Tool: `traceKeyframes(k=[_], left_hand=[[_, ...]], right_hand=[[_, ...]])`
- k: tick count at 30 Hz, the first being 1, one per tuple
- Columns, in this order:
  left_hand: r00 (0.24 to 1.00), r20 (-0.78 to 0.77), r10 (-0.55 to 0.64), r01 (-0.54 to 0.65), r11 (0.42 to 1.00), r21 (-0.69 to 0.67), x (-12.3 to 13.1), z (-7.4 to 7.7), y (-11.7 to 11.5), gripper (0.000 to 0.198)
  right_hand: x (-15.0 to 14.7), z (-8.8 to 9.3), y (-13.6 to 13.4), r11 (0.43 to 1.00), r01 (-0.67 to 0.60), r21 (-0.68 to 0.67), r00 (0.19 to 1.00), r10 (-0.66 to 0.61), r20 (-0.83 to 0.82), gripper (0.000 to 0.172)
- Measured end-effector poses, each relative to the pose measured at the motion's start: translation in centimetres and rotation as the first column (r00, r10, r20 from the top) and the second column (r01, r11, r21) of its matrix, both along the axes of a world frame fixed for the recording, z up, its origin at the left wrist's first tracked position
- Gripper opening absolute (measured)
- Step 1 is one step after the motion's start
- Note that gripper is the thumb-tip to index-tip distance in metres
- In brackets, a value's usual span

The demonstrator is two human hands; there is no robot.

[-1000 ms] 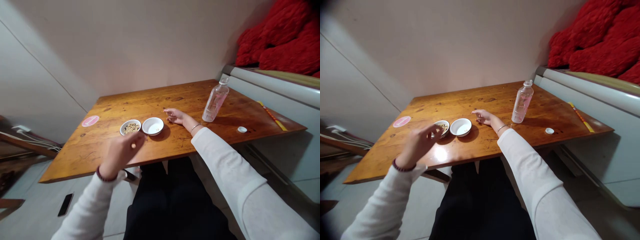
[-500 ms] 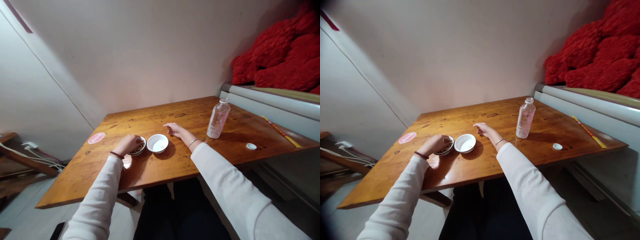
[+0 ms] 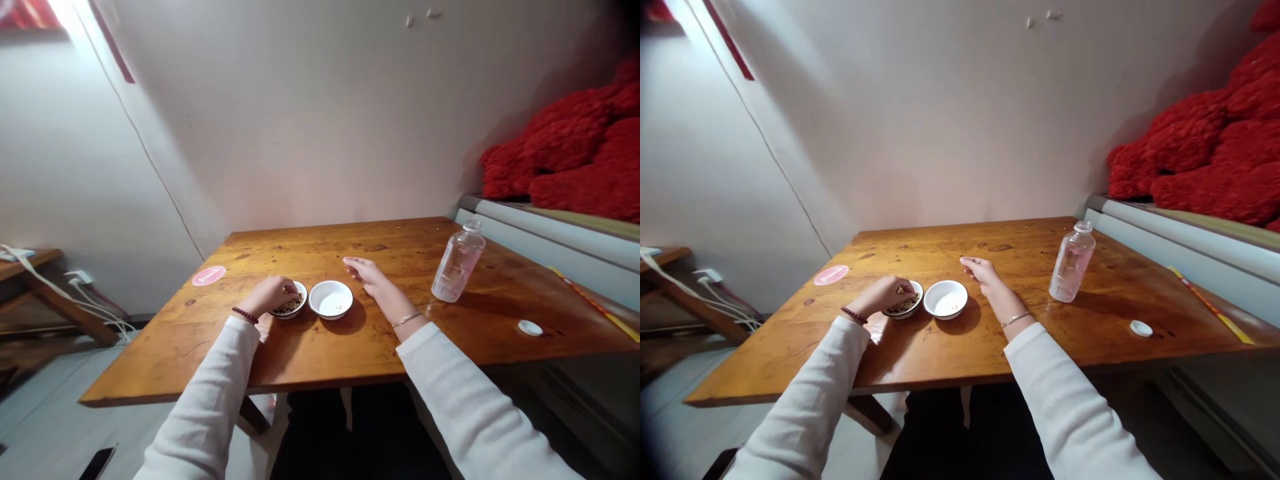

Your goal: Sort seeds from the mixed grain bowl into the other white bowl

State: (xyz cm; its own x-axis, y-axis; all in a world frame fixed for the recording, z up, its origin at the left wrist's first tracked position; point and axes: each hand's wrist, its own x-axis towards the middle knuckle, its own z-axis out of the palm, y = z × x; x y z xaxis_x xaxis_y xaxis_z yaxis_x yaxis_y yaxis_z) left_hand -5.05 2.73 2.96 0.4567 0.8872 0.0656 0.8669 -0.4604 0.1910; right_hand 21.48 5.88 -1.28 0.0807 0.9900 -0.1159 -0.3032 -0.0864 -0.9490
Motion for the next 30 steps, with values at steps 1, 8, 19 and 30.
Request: traceKeyframes(k=[1, 8, 19, 30], left_hand=[[1.0, 0.002, 0.0, 0.0, 1.0, 0.017, 0.0, -0.1, 0.0, 0.024], [1.0, 0.014, 0.012, -0.012, 1.0, 0.019, 0.2, -0.3, -0.2, 0.028], [0.998, 0.056, 0.018, -0.02, 0.999, 0.034, 0.0, -0.4, 0.2, 0.029], [0.989, 0.15, -0.005, -0.011, 0.994, 0.106, 1.0, 0.3, -0.4, 0.024]], right_hand=[[-0.4, 0.1, -0.4, 1.0, -0.006, 0.024, 1.0, 0.005, 0.019, 0.01], [-2.3, -0.1, -1.6, 0.937, -0.179, 0.299, 0.891, 0.025, 0.454, 0.008], [-3.5, -1.8, -2.0, 0.859, -0.388, 0.334, 0.685, 0.027, 0.728, 0.013], [-3.9, -0.6, -3.0, 0.863, -0.335, 0.378, 0.691, -0.047, 0.721, 0.011]])
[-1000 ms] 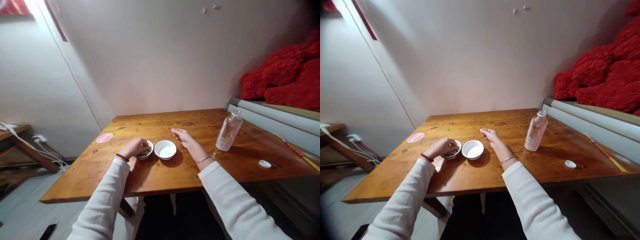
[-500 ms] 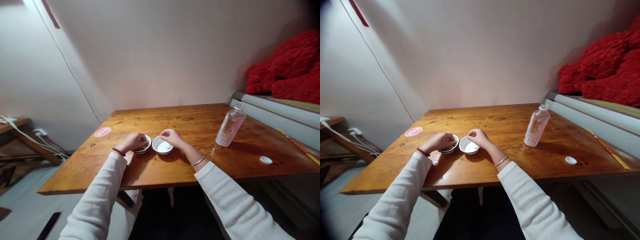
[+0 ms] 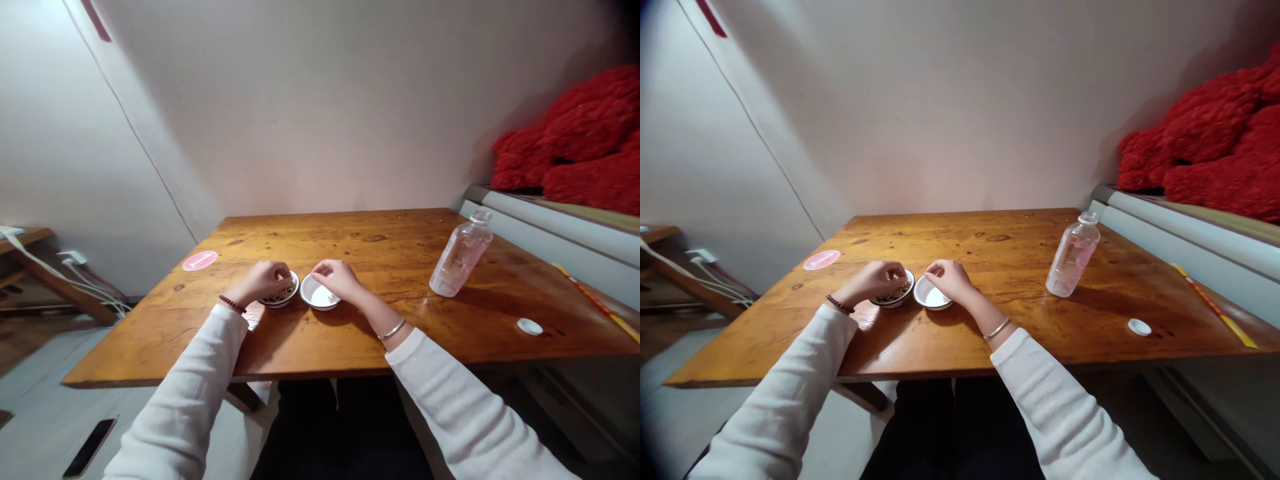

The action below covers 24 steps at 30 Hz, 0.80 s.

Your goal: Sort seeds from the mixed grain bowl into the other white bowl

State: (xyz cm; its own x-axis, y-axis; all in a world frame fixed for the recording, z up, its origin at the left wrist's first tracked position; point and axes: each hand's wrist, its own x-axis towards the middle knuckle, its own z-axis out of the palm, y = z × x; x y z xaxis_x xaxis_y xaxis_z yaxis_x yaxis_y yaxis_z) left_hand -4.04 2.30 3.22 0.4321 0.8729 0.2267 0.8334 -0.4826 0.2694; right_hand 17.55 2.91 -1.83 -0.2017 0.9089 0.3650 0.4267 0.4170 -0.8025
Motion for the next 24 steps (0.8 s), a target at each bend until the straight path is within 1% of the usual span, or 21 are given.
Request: traceKeyframes(k=[4, 6, 11, 14, 16, 19, 22, 24], left_hand=[[0.998, 0.043, -0.037, 0.039, 0.999, -0.033, 0.4, -0.1, -0.2, 0.019], [0.998, 0.048, -0.043, 0.045, 0.998, -0.044, 0.5, -0.3, -0.3, 0.018], [0.996, 0.075, -0.057, 0.059, 0.998, -0.029, 0.6, -0.7, -0.4, 0.017], [0.99, 0.115, -0.076, 0.079, 0.997, -0.021, 0.5, -0.9, -0.4, 0.015], [0.986, 0.138, -0.088, 0.088, 0.996, 0.008, 0.6, -1.0, -0.5, 0.012], [0.965, 0.224, -0.135, 0.125, 0.991, 0.058, 1.1, -1.0, -0.7, 0.011], [0.912, 0.361, -0.195, 0.183, 0.981, 0.066, 1.7, -1.0, -1.1, 0.014], [0.889, 0.404, -0.214, 0.206, 0.976, 0.064, 2.1, -1.1, -1.2, 0.017]], right_hand=[[0.0, -0.2, -0.5, 0.999, 0.048, -0.009, 0.999, -0.048, 0.014, 0.009], [0.0, -0.2, -0.7, 0.999, 0.052, -0.015, 0.999, -0.051, 0.01, 0.008], [0.1, -0.3, -0.9, 0.997, 0.074, -0.024, 0.997, -0.074, 0.0, 0.008], [0.2, -0.4, -0.9, 0.997, 0.063, -0.041, 0.998, -0.062, 0.008, 0.008], [0.2, -0.5, -1.0, 0.998, 0.054, -0.037, 0.998, -0.053, 0.017, 0.008], [0.1, -0.5, -1.0, 1.0, 0.025, -0.005, 1.0, -0.025, 0.012, 0.011], [0.1, -0.4, -1.2, 1.0, 0.006, -0.002, 1.0, -0.006, -0.009, 0.012], [0.1, -0.3, -1.3, 1.0, 0.005, -0.012, 1.0, -0.006, -0.007, 0.013]])
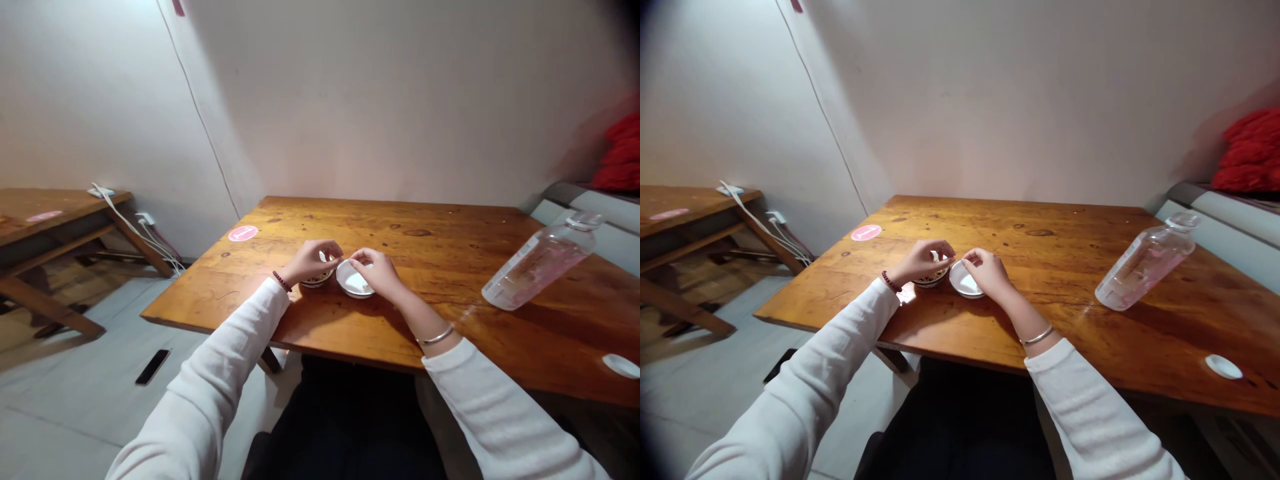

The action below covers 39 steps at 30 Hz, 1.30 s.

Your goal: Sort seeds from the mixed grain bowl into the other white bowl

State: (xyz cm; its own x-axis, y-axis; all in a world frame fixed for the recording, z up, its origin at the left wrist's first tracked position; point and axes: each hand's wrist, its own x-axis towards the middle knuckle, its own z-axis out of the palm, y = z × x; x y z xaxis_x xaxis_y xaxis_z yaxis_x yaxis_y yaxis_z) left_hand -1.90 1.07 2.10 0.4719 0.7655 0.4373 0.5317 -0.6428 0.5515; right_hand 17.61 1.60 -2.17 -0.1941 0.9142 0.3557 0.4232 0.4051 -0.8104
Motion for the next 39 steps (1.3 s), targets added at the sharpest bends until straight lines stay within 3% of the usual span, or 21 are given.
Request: traceKeyframes(k=[16, 39], left_hand=[[0.999, 0.044, -0.015, 0.015, 1.0, 0.001, 0.8, -1.2, 0.2, 0.023], [0.999, 0.038, -0.019, 0.021, 0.999, -0.031, 0.8, -1.5, 0.8, 0.016]], right_hand=[[0.0, -0.2, 0.0, 0.998, -0.054, 0.019, 0.997, 0.055, -0.045, 0.016], [0.3, 0.1, -0.2, 0.999, 0.004, 0.035, 0.997, -0.007, 0.082, 0.014]])
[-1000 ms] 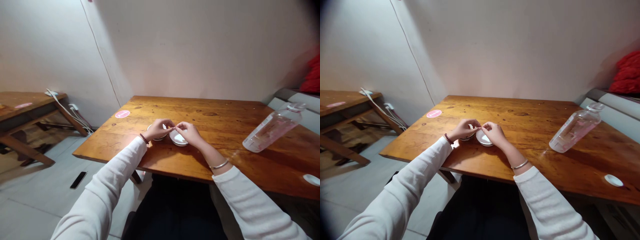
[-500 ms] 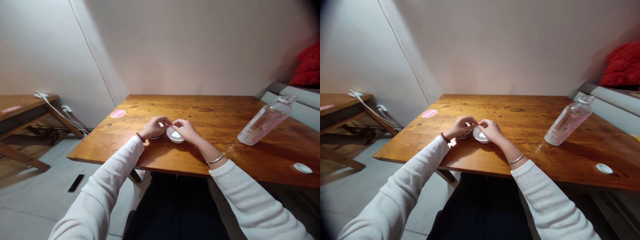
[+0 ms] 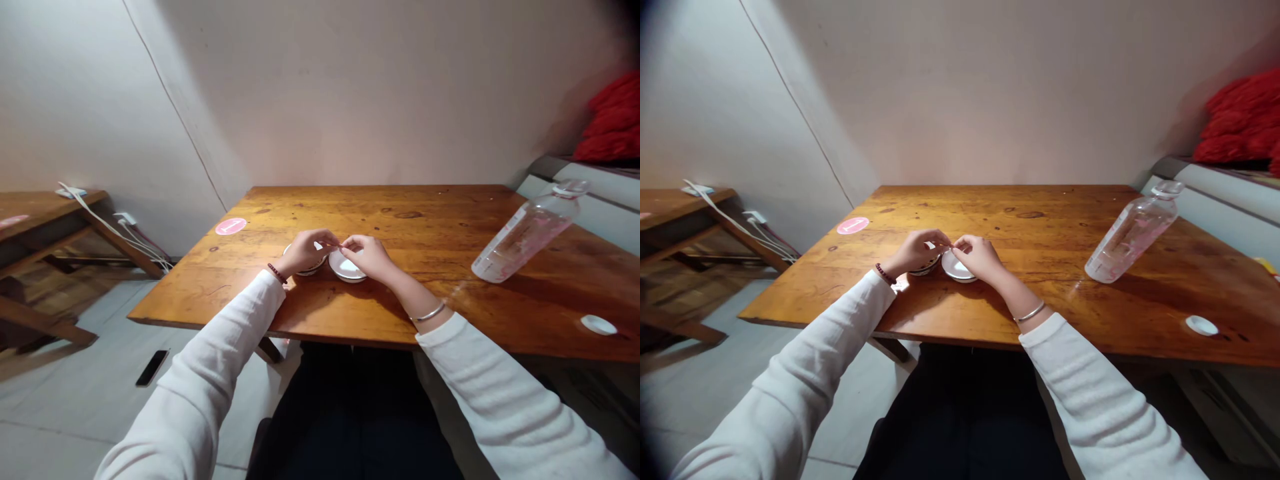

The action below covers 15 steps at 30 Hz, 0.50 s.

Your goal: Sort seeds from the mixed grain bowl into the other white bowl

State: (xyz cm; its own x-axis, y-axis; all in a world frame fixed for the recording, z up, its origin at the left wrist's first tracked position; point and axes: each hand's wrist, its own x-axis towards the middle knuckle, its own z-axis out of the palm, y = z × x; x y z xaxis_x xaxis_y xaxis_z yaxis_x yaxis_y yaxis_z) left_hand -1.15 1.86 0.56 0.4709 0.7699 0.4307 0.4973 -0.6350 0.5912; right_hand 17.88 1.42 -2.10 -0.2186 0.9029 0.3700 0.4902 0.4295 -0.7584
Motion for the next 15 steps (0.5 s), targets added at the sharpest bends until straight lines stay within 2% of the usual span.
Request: traceKeyframes(k=[15], left_hand=[[1.0, 0.011, 0.02, -0.02, 1.0, -0.021, 0.19, 0.01, 0.04, 0.016]], right_hand=[[-0.05, 0.11, 0.15, 1.0, -0.001, -0.004, 0.999, 0.001, -0.032, 0.012]])
